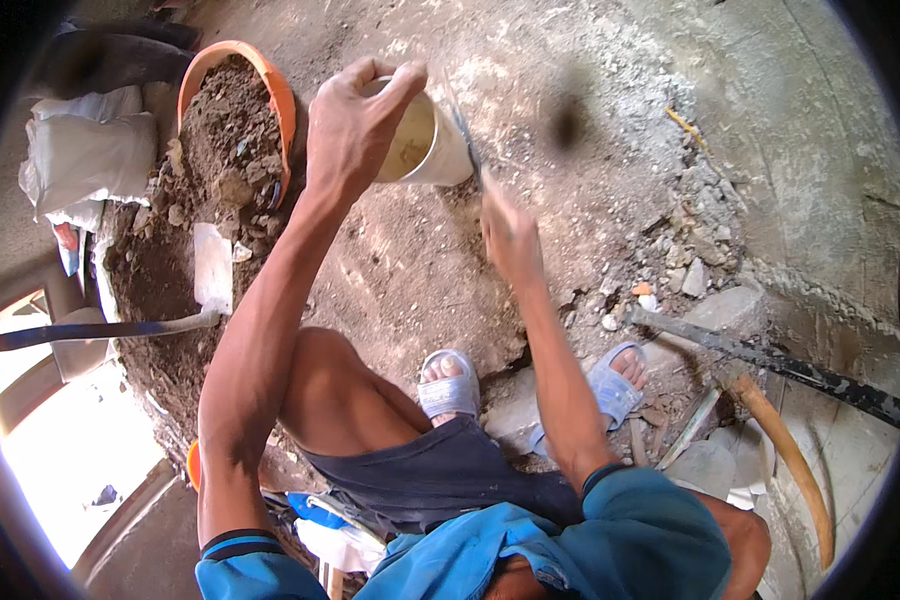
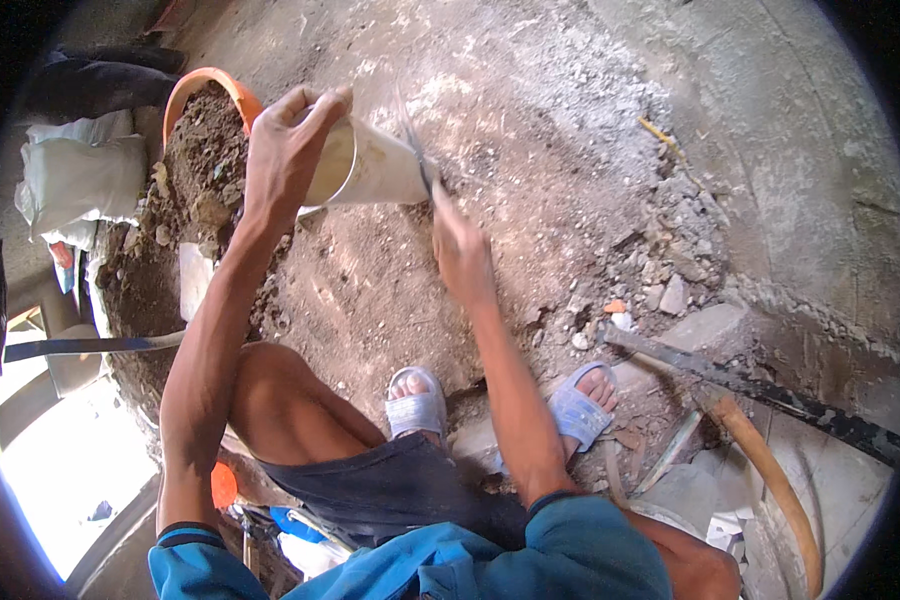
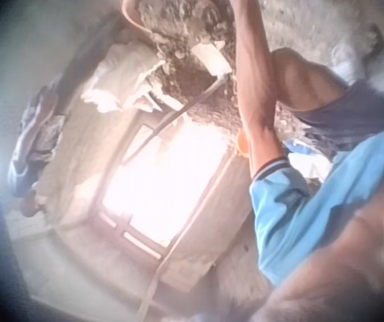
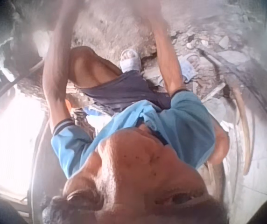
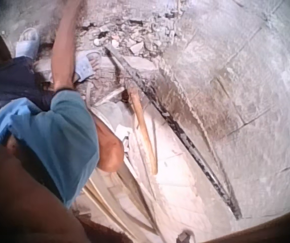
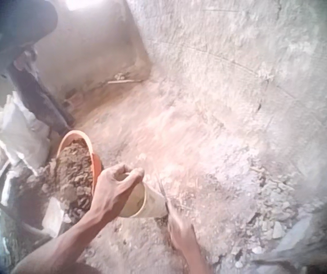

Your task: The person cuts a white plastic pipe using a hand saw and then clears debris from the edges of the cut by hand.

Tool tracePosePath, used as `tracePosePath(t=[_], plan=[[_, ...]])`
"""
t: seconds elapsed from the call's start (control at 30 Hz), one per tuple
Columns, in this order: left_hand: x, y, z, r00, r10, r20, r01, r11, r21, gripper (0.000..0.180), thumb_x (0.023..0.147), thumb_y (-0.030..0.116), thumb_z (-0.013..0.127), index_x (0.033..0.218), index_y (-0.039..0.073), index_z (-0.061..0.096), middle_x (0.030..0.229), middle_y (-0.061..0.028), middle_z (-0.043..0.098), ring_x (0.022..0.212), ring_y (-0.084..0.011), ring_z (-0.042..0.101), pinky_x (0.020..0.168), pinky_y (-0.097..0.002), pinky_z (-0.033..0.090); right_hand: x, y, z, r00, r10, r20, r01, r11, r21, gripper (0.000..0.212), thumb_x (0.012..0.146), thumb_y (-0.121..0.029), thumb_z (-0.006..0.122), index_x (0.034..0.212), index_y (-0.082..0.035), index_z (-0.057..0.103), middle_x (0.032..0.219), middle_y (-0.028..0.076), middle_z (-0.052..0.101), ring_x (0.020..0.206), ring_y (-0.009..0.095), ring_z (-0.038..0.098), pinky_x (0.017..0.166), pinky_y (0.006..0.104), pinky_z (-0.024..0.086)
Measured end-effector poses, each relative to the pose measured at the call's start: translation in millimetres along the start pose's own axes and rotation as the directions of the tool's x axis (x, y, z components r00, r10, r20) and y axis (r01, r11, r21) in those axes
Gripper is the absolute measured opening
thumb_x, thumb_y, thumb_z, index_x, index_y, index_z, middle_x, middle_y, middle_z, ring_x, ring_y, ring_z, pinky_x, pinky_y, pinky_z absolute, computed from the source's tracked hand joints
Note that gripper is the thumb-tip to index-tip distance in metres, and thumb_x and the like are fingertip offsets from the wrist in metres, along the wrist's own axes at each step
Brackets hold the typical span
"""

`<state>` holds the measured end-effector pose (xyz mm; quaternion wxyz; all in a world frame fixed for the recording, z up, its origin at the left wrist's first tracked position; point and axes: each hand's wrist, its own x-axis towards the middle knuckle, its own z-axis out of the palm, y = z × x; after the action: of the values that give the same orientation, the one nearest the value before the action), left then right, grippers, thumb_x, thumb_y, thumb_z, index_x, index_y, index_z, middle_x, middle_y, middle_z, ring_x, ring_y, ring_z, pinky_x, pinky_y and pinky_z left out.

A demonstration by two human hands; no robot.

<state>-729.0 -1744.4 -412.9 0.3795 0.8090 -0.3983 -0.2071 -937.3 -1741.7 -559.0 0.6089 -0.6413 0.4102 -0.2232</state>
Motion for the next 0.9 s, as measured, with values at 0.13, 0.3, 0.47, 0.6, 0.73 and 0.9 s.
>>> tracePosePath(t=[0.13,0.3,0.47,0.6,0.73,0.9], plan=[[1,3,9,0.999,-0.02,0.027,0.022,0.998,-0.054,0.054,0.088,0.053,0.071,0.105,0.002,0.077,0.089,-0.0155,0.077,0.079,-0.0205,0.074,0.075,-0.0364,0.059,39,23,-1,0.997,-0.079,0.001,0.079,0.994,0.073,0.048,0.109,-0.025,0.045,0.153,-0.006,0.047,0.082,0.009,0.067,0.051,0.01,0.045,0.048,0.0285,0.041],[-2,-20,-16,0.996,0.089,0.009,-0.089,0.99,0.108,0.047,0.091,0.047,0.072,0.105,0.003,0.078,0.086,-0.0128,0.075,0.074,-0.0177,0.07,0.067,-0.0349,0.058,-6,30,17,0.999,-0.049,-0.024,0.049,0.999,-0.005,0.045,0.107,-0.024,0.051,0.147,-0.003,0.053,0.109,0.015,0.069,0.078,0.02,0.056,0.069,0.0329,0.049],[17,2,31,0.996,0.093,0.013,-0.093,0.996,-0.011,0.052,0.074,0.046,0.079,0.094,-0.002,0.078,0.083,-0.0256,0.073,0.078,-0.0358,0.074,0.075,-0.0414,0.06,32,79,-15,0.991,-0.117,-0.071,0.114,0.992,-0.046,0.043,0.107,-0.027,0.054,0.14,0.001,0.057,0.122,0.015,0.066,0.096,0.021,0.061,0.077,0.0312,0.052],[-4,-19,4,0.998,-0.022,-0.065,0.016,0.996,-0.092,0.048,0.07,0.041,0.078,0.089,-0.003,0.078,0.079,-0.0264,0.073,0.074,-0.0363,0.074,0.075,-0.043,0.061,-15,41,22,0.997,0.067,-0.033,-0.058,0.974,0.219,0.046,0.108,-0.025,0.052,0.15,-0.006,0.052,0.126,0.009,0.064,0.08,0.012,0.05,0.062,0.0227,0.04],[1,-11,17,0.997,-0.045,-0.058,0.039,0.995,-0.095,0.047,0.069,0.039,0.078,0.086,-0.005,0.077,0.078,-0.0267,0.072,0.073,-0.0373,0.074,0.074,-0.0439,0.061,32,50,10,0.991,-0.136,0.008,0.136,0.99,-0.028,0.049,0.11,-0.028,0.049,0.156,-0.009,0.046,0.115,0.006,0.063,0.076,0.009,0.044,0.06,0.0221,0.036],[5,-6,16,0.997,-0.034,-0.069,0.02,0.98,-0.197,0.044,0.067,0.037,0.078,0.084,-0.005,0.077,0.076,-0.0269,0.071,0.071,-0.0378,0.074,0.072,-0.0443,0.06,11,58,6,0.965,-0.258,-0.036,0.251,0.957,-0.148,0.052,0.11,-0.034,0.048,0.154,-0.007,0.047,0.08,-0.002,0.036,0.068,0.007,0.034,0.055,0.024,0.03]])
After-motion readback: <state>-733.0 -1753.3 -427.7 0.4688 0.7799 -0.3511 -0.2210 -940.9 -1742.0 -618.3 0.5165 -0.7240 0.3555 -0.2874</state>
